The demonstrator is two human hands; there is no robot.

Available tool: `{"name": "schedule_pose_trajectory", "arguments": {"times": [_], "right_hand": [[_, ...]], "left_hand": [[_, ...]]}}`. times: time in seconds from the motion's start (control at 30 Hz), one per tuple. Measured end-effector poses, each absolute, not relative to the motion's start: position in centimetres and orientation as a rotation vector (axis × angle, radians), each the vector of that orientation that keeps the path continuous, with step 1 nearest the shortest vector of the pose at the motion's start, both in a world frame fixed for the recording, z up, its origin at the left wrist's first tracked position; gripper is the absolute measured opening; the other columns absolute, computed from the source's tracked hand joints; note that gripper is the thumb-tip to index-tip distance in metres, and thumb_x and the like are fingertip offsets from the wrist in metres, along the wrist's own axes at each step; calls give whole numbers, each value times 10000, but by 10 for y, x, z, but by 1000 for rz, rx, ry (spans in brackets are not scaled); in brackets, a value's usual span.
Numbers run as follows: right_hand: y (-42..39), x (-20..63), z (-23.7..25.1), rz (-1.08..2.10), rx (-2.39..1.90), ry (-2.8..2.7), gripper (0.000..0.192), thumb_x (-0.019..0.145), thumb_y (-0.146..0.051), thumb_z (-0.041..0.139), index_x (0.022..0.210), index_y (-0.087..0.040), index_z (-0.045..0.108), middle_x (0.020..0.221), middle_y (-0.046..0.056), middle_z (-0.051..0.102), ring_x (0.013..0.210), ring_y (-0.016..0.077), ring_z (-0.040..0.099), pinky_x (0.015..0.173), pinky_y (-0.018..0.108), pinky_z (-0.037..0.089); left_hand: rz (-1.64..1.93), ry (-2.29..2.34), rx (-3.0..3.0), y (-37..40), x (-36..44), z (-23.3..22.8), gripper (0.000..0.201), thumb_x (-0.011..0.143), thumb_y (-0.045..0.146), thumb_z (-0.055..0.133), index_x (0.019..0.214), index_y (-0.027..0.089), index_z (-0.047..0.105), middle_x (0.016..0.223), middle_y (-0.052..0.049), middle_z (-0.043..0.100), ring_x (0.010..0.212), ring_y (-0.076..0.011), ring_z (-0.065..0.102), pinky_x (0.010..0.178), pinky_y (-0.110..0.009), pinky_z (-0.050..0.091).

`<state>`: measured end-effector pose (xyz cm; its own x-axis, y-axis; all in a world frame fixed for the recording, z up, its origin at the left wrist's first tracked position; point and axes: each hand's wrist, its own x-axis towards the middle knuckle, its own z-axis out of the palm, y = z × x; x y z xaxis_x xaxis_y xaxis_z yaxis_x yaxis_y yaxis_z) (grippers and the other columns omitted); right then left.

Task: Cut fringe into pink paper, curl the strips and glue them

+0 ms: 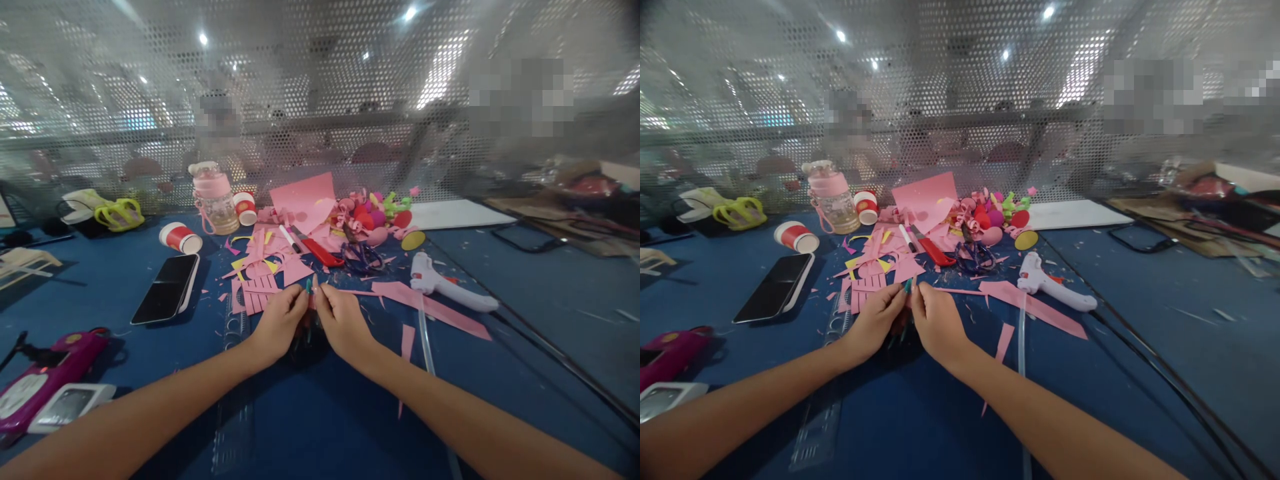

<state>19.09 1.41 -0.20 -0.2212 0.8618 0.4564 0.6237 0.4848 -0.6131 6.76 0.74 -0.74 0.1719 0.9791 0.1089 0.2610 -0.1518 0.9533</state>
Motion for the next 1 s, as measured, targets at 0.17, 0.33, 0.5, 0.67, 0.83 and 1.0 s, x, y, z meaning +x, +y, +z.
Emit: {"name": "schedule_pose_trajectory", "arguments": {"times": [0.17,0.33,0.5,0.67,0.83,1.0], "right_hand": [[14,190,-2,417,-1235,-1937,330,883,-267,297,560,-202,298,434,-39,363,386,90,385,432,219,247],[13,190,-1,418,-1235,-1923,338,884,-268,304,553,-203,284,425,-43,357,381,85,374,430,216,250],[13,190,0,412,-1230,-1926,331,880,-261,302,554,-206,292,425,-40,371,379,87,385,421,216,254],[13,189,0,409,-1237,-1938,333,888,-263,284,561,-206,315,436,-32,389,392,97,413,430,222,271],[12,191,0,463,-1210,-1911,341,898,-301,264,575,-207,314,442,-35,392,403,101,428,433,220,282],[13,199,2,402,-1201,-1938,275,910,-328,206,741,-191,374,549,-12,486,485,124,496,469,223,326]], "left_hand": [[1035,1243,1635,8,66,-8,299,844,374,377,616,180,373,466,68,383,378,-52,348,371,-177,274],[1072,1170,1468,7,67,-8,333,839,440,355,648,175,415,467,60,428,360,-57,365,349,-179,275],[1066,1135,1461,9,68,-10,347,833,456,361,656,168,444,446,55,439,351,-63,376,347,-183,279],[1032,1148,1534,9,67,-11,333,829,442,382,634,175,418,457,59,414,376,-64,374,362,-182,284],[1018,1152,1486,8,67,-10,335,823,448,391,632,174,405,462,64,399,383,-53,349,362,-171,263],[1163,1170,1244,8,69,-6,333,791,469,433,633,181,377,434,89,344,342,-37,289,331,-158,200]]}}
